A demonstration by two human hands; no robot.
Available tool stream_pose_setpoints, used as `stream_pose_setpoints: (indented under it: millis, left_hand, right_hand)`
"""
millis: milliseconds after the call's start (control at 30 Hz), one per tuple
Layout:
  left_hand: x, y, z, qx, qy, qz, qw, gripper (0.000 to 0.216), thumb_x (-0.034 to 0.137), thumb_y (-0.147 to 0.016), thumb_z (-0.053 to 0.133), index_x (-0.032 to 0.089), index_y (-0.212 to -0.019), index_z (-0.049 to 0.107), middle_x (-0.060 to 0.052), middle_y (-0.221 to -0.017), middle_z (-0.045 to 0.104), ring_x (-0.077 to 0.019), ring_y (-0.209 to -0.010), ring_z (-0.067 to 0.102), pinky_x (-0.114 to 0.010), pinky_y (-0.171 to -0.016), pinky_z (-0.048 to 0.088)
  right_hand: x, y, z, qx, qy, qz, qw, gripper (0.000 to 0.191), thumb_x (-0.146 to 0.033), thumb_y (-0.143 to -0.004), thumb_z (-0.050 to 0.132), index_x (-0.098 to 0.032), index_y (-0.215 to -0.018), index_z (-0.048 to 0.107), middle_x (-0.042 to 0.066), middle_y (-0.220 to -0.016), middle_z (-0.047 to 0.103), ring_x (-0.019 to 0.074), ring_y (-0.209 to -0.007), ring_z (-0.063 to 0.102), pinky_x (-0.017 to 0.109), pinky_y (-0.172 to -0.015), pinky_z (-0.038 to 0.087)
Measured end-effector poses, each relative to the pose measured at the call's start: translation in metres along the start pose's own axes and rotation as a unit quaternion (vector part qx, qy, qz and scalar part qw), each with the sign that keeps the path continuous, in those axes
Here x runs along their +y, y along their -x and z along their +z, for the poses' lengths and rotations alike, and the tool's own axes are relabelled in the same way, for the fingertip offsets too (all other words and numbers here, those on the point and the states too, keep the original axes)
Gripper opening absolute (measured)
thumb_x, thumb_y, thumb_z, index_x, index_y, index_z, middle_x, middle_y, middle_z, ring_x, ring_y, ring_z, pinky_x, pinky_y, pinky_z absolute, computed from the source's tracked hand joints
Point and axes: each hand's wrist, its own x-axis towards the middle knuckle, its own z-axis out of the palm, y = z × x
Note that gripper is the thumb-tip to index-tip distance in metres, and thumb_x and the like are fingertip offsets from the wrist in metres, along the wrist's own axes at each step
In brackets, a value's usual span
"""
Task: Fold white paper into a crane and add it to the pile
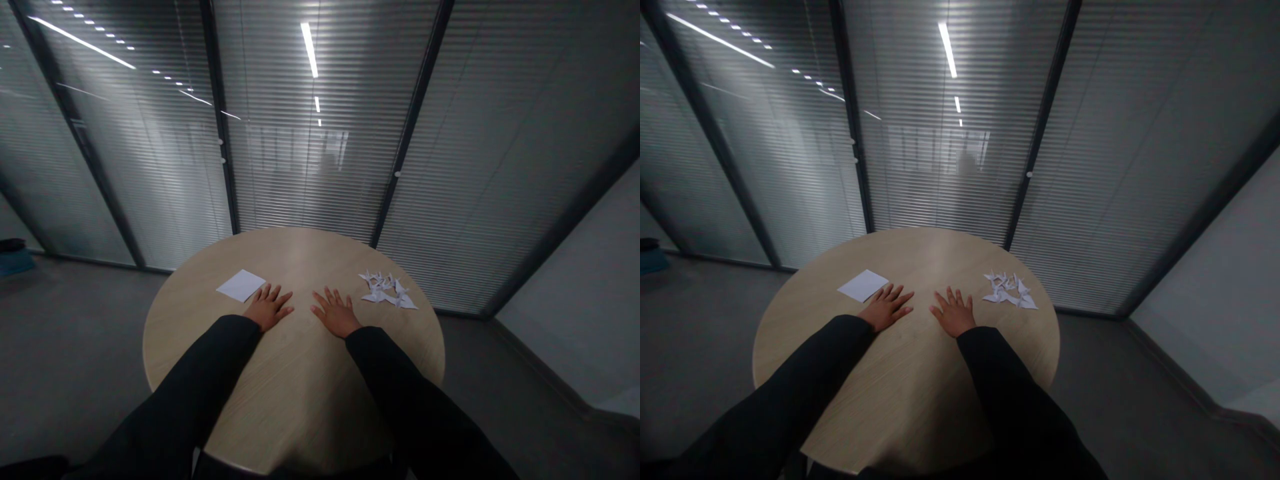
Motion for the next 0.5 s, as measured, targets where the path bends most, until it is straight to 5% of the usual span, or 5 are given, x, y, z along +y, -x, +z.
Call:
stream_pose_setpoints:
  millis: [500]
  left_hand:
    - [0.0004, 0.0, 0.0001, 0.002, -0.001, -0.003, 1.0, 0.061, 0.061, -0.091, 0.023, 0.032, -0.143, 0.034, -0.007, -0.152, 0.028, -0.0341, -0.14, 0.021, -0.051, -0.11, 0.018]
  right_hand:
    - [0.0004, 0.0003, -0.001, -0.008, 0.007, 0.002, 1.0, 0.059, -0.058, -0.093, 0.017, -0.034, -0.148, 0.016, 0.006, -0.157, 0.01, 0.0317, -0.143, 0.01, 0.059, -0.109, 0.007]
